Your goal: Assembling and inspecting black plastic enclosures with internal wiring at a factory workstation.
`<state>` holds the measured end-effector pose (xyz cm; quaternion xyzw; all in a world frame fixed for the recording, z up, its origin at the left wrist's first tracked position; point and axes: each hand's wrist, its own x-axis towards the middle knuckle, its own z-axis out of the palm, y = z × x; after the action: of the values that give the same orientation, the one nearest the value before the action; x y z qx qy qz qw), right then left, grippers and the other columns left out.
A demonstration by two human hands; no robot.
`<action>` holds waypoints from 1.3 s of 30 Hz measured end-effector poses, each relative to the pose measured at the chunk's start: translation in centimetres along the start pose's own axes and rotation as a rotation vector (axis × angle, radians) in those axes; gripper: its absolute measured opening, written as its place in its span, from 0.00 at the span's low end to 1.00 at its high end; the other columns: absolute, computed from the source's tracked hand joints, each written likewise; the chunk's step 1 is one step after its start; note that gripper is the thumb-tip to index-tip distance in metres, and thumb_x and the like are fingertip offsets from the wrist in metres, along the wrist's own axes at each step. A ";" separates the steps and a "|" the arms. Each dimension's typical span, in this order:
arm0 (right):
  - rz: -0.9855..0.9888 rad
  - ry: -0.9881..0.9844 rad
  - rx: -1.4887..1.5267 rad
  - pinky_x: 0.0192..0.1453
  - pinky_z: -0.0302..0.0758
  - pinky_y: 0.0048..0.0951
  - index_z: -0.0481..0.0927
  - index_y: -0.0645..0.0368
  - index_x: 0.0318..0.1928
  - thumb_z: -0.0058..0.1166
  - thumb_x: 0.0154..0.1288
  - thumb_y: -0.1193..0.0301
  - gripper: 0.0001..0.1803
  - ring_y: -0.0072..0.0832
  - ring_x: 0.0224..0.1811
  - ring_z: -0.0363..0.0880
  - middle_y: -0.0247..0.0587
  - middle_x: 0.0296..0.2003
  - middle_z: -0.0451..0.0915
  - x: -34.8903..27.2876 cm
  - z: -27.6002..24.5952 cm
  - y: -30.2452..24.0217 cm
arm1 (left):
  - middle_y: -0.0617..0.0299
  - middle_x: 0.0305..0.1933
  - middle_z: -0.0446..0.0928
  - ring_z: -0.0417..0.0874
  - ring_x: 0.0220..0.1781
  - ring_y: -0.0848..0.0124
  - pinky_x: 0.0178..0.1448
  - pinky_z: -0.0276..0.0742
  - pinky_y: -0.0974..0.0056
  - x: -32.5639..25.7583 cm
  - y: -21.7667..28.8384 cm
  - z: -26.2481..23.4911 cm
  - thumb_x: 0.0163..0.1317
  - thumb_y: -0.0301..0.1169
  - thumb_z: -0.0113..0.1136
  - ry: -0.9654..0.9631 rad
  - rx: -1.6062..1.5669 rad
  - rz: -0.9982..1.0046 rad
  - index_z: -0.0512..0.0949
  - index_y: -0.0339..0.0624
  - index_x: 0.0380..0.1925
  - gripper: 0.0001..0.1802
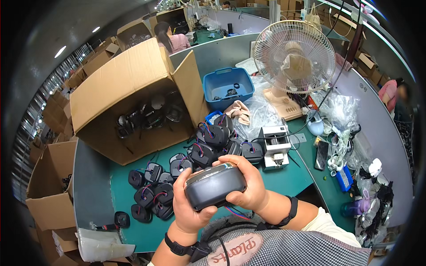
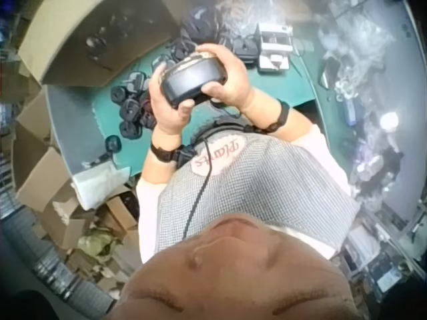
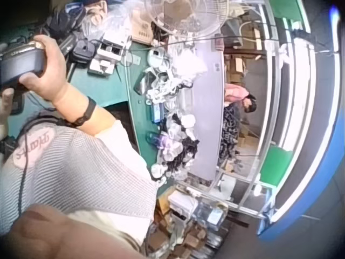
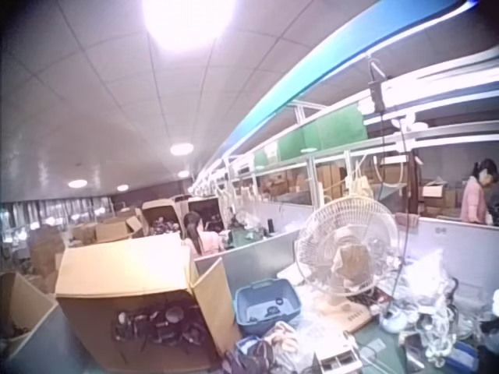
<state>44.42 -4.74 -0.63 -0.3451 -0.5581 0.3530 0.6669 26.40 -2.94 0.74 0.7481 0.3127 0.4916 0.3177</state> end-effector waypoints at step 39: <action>0.046 0.004 0.179 0.59 0.74 0.31 0.70 0.66 0.60 0.76 0.43 0.49 0.49 0.29 0.54 0.78 0.46 0.52 0.79 -0.7 -0.3 -1.1 | 0.42 0.57 0.76 0.81 0.56 0.55 0.58 0.80 0.56 -0.1 -0.6 0.1 0.39 0.49 0.81 -0.052 -0.182 0.175 0.59 0.32 0.63 0.57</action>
<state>44.72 -5.91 -0.11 -0.2975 -0.5151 0.4160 0.6879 26.39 -2.69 0.14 0.7533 0.1919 0.5241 0.3479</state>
